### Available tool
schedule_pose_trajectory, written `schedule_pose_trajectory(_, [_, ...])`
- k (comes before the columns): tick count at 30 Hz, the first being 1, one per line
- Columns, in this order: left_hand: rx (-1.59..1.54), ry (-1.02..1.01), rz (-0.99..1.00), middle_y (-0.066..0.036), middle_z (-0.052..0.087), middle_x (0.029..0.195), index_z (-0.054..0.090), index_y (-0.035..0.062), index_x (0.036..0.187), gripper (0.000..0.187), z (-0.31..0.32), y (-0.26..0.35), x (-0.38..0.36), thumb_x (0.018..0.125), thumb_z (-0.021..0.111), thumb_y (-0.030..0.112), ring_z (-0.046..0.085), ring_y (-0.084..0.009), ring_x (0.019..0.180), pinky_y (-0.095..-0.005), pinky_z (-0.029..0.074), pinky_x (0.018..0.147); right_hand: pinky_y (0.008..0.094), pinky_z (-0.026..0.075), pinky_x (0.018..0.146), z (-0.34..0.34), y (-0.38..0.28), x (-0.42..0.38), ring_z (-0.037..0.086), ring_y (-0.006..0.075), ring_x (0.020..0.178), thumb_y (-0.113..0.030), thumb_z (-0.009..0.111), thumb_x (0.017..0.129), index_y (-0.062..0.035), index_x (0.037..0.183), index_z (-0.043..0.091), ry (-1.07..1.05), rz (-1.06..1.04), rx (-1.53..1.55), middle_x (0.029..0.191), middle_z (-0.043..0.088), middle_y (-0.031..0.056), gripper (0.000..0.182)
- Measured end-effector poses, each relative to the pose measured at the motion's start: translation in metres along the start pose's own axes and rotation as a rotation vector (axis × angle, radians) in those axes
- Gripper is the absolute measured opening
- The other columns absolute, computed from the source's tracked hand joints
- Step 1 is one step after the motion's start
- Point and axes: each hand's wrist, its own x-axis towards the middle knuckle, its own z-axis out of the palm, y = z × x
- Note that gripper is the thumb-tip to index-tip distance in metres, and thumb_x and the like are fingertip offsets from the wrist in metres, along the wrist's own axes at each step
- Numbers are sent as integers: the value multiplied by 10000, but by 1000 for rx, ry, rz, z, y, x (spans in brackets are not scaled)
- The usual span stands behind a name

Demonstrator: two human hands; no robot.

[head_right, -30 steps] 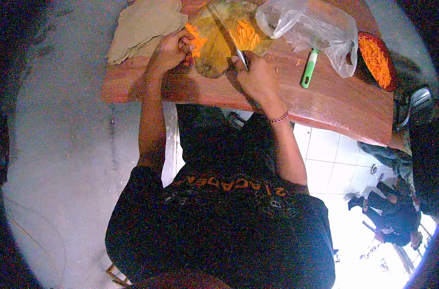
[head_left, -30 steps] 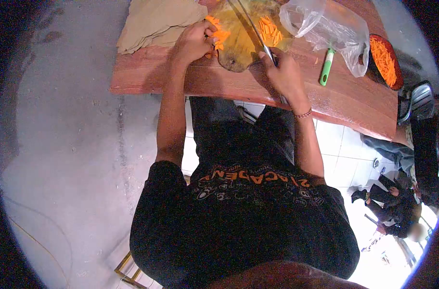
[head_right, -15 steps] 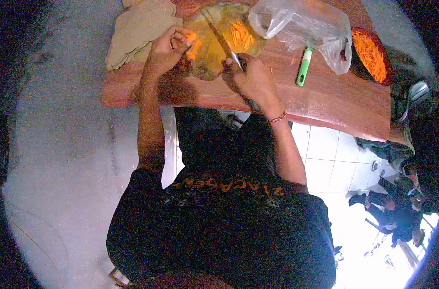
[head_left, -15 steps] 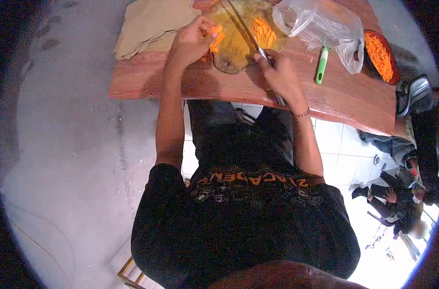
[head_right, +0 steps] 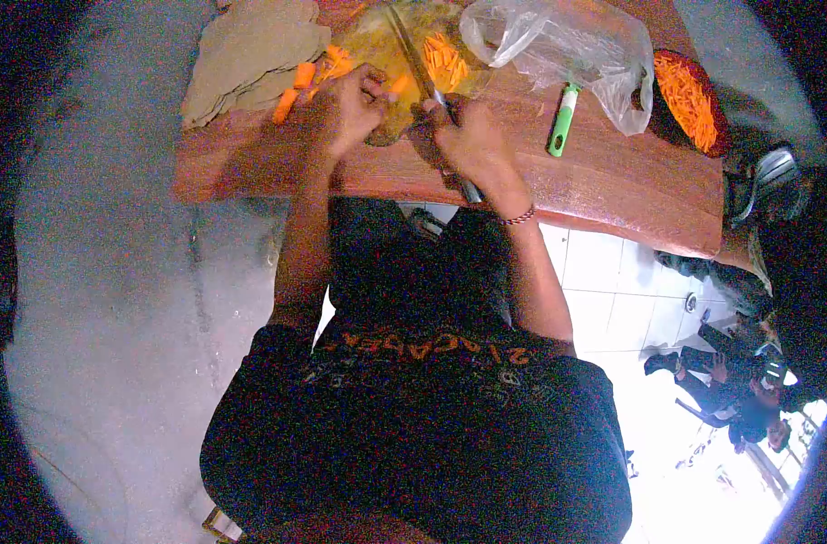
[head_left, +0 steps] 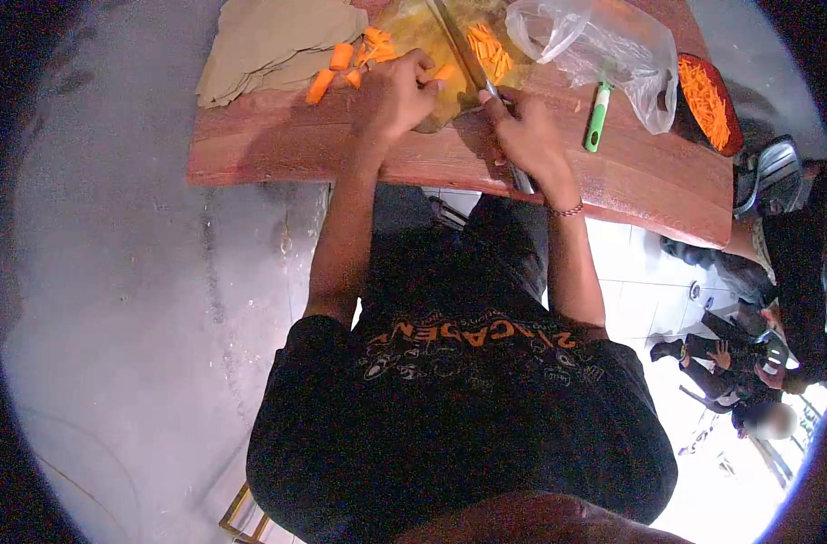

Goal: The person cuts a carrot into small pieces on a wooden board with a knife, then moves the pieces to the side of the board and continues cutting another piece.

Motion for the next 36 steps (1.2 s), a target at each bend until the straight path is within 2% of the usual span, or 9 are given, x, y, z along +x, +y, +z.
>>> schedule_pose_trajectory(3, [103,-92,101,-76,726,873,698,86,1049,328,-4,-13,2,823,778,311,704,-246,787,-379,561,740,341,423,442,0,4,1,554,153,439,-284,551,1017,52,1022,654,12,-31,-39,587,596,77,351])
schedule_pose_trajectory(5, [44,34,238,-86,700,797,693,63,899,232,-4,-15,4,761,806,211,681,-300,775,-409,539,707,339,422,440,1,2,-2,555,155,436,-284,548,1019,53,1021,650,24,-68,-102,585,594,77,352])
schedule_pose_trajectory(13, [30,-75,223,-48,697,873,696,98,933,298,4,-34,22,748,820,296,668,-281,915,-430,472,815,317,442,447,11,5,16,582,152,441,-297,556,1014,38,1017,652,1,-120,-137,614,626,101,349])
schedule_pose_trajectory(15, [46,-48,270,-44,694,896,698,105,951,318,8,-40,25,753,817,323,665,-275,938,-432,457,820,438,526,562,10,-5,13,651,288,512,-348,494,1021,12,968,671,-50,0,-71,638,659,170,405])
schedule_pose_trajectory(21, [139,7,351,-68,675,958,704,98,1013,364,12,-41,24,755,817,329,655,-280,946,-410,477,825,391,520,532,14,-3,16,648,233,504,-371,493,1026,11,960,663,45,-188,-176,617,647,135,424])
schedule_pose_trajectory(24, [31,-2,379,-54,644,942,690,113,1053,397,17,-46,29,758,834,336,602,-226,756,-390,503,738,358,487,550,12,0,22,622,191,529,-394,570,993,30,1097,670,-7,-115,-186,702,670,112,448])
schedule_pose_trajectory(27, [-20,-27,348,-71,645,959,682,107,1040,375,19,-43,28,769,822,325,623,-249,813,-394,509,773,338,469,509,9,-11,12,582,155,484,-372,568,1001,35,1098,663,-28,0,-126,667,646,92,429])
schedule_pose_trajectory(29, [-9,-15,309,-90,661,941,674,59,983,367,20,-41,27,759,810,315,647,-290,962,-405,489,871,361,492,509,10,0,16,611,185,486,-375,529,1014,20,1030,661,-28,-24,-110,641,645,109,417])
schedule_pose_trajectory(36, [24,112,349,-99,648,972,667,60,958,365,21,-42,17,752,810,326,634,-319,984,-430,491,869,382,523,501,8,11,18,636,215,475,-384,490,1027,3,958,652,-43,-93,-120,611,642,119,425])
